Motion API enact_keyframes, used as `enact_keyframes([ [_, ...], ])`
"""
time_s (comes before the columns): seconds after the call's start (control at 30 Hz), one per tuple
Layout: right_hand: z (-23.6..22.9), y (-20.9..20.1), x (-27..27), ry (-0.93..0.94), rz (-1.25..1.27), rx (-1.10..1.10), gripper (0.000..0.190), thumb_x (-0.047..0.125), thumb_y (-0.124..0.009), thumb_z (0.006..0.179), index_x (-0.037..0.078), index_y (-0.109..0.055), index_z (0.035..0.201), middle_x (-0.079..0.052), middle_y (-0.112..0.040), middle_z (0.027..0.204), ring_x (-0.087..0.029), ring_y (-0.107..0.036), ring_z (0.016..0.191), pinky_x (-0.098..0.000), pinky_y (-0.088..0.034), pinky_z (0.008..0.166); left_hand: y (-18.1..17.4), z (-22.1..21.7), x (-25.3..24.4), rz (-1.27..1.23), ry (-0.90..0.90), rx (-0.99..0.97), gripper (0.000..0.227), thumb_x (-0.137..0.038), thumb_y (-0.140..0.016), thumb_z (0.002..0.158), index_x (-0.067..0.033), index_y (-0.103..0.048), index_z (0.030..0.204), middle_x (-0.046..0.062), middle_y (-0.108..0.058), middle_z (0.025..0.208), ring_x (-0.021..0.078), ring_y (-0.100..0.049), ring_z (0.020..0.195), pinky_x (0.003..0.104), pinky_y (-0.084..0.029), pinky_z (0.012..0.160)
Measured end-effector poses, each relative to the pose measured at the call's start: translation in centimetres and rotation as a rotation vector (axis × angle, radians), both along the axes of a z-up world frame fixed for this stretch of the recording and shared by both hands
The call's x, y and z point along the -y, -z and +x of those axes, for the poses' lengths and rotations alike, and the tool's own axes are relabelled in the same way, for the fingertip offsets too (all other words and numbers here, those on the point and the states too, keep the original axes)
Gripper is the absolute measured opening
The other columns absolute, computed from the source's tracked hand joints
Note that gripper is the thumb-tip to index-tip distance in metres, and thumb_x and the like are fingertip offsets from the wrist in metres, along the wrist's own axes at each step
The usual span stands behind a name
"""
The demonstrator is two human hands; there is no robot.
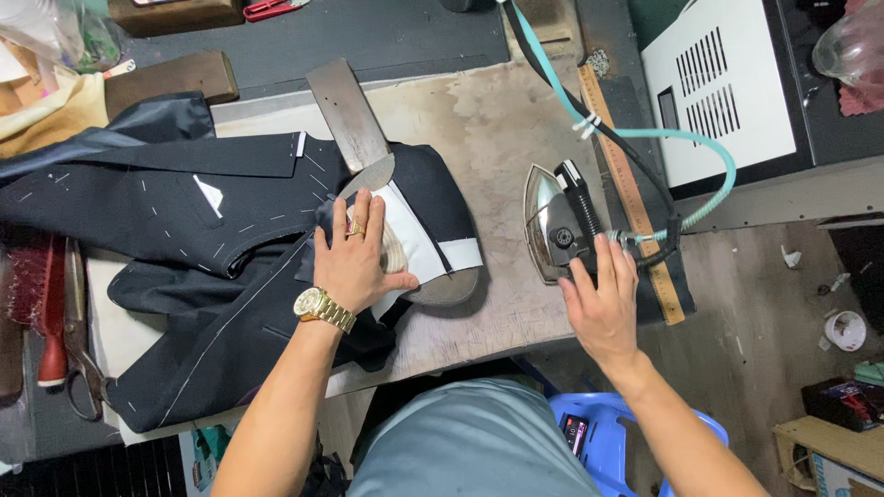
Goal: The person shapes a suit jacket shoulder by hand using a shoulder pad, then presses the fabric with a steam iron and a wooden pressing block on a workbench.
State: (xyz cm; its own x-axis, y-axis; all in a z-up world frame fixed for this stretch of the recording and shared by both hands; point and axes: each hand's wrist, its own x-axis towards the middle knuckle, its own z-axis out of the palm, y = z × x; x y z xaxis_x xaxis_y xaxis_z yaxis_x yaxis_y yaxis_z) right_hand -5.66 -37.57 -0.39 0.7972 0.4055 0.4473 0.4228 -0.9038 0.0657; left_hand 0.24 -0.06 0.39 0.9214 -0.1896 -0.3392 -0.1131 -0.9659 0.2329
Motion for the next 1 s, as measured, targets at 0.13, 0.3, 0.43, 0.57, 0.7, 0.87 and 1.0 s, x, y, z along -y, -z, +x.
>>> enact_keyframes([
  [0.13,-4.5,-0.4,-2.2,0.087,0.01,-0.035,0.025,0.022,-0.066,0.099,0.003,-0.072,0.111,-0.029,-0.054,0.15,-0.044,-0.047,0.139,-0.0554,-0.04,0.114,0.1,-0.2,-0.1,-0.002,0.01,0.004,0.148,-0.099,-0.061,0.056,-0.0074,-0.021,0.165,0.015,-0.017,0.173,0.0448,-0.015,0.156,0.074,-0.03,0.112],
  [0.3,-10.3,-0.8,-5.0,0.142,-0.034,-0.08,0.024,0.017,-0.063,0.1,0.003,-0.068,0.118,-0.032,-0.05,0.149,-0.045,-0.047,0.138,-0.0563,-0.042,0.113,1.8,0.1,-0.2,0.034,0.029,0.119,0.145,-0.096,-0.066,0.057,-0.0085,-0.021,0.163,0.013,-0.015,0.173,0.0438,-0.017,0.155,0.072,-0.035,0.106],
  [0.43,-10.5,0.1,-5.5,0.14,-0.01,-0.041,0.026,0.019,-0.061,0.1,0.002,-0.069,0.118,-0.031,-0.051,0.151,-0.044,-0.049,0.138,-0.0546,-0.04,0.112,0.3,-0.1,-0.4,-0.049,0.02,0.05,0.143,-0.095,-0.064,0.061,-0.0048,-0.022,0.164,0.018,-0.017,0.172,0.0481,-0.013,0.155,0.077,-0.031,0.109],
  [0.57,-7.7,-0.8,-4.9,0.091,0.015,-0.08,0.024,0.01,-0.058,0.102,-0.001,-0.066,0.122,-0.032,-0.049,0.152,-0.045,-0.048,0.138,-0.0544,-0.04,0.111,0.4,-0.2,-0.4,-0.047,0.028,0.048,0.144,-0.094,-0.064,0.061,-0.0049,-0.02,0.165,0.018,-0.015,0.172,0.0478,-0.012,0.155,0.077,-0.03,0.109],
  [0.7,-1.6,-6.0,-6.6,0.324,0.225,-0.569,0.049,0.023,-0.054,0.105,-0.001,-0.046,0.147,-0.034,-0.053,0.144,-0.044,-0.055,0.13,-0.0536,-0.044,0.105,-0.3,0.3,-0.2,-0.011,0.009,0.002,0.145,-0.096,-0.062,0.061,-0.0077,-0.016,0.166,0.014,-0.011,0.174,0.0444,-0.009,0.157,0.075,-0.03,0.112],
  [0.87,5.2,-4.8,-6.3,0.593,0.903,-1.025,0.075,0.029,-0.071,0.099,0.004,-0.035,0.159,-0.033,-0.064,0.118,-0.025,-0.068,0.049,-0.03,-0.056,0.04,-0.5,-0.2,-0.1,-0.003,0.017,-0.046,0.146,-0.098,-0.06,0.06,-0.0093,-0.013,0.166,0.012,-0.009,0.174,0.0429,-0.007,0.158,0.074,-0.029,0.113],
  [1.0,3.4,-5.8,-5.1,0.5,0.962,-0.977,0.03,0.027,-0.069,0.1,0.002,-0.069,0.118,-0.014,-0.064,0.061,-0.02,-0.056,0.032,-0.0289,-0.044,0.026,0.0,0.1,-0.2,0.013,0.035,-0.018,0.143,-0.096,-0.06,0.062,-0.0089,-0.013,0.166,0.013,-0.009,0.174,0.0435,-0.008,0.157,0.075,-0.029,0.113],
])
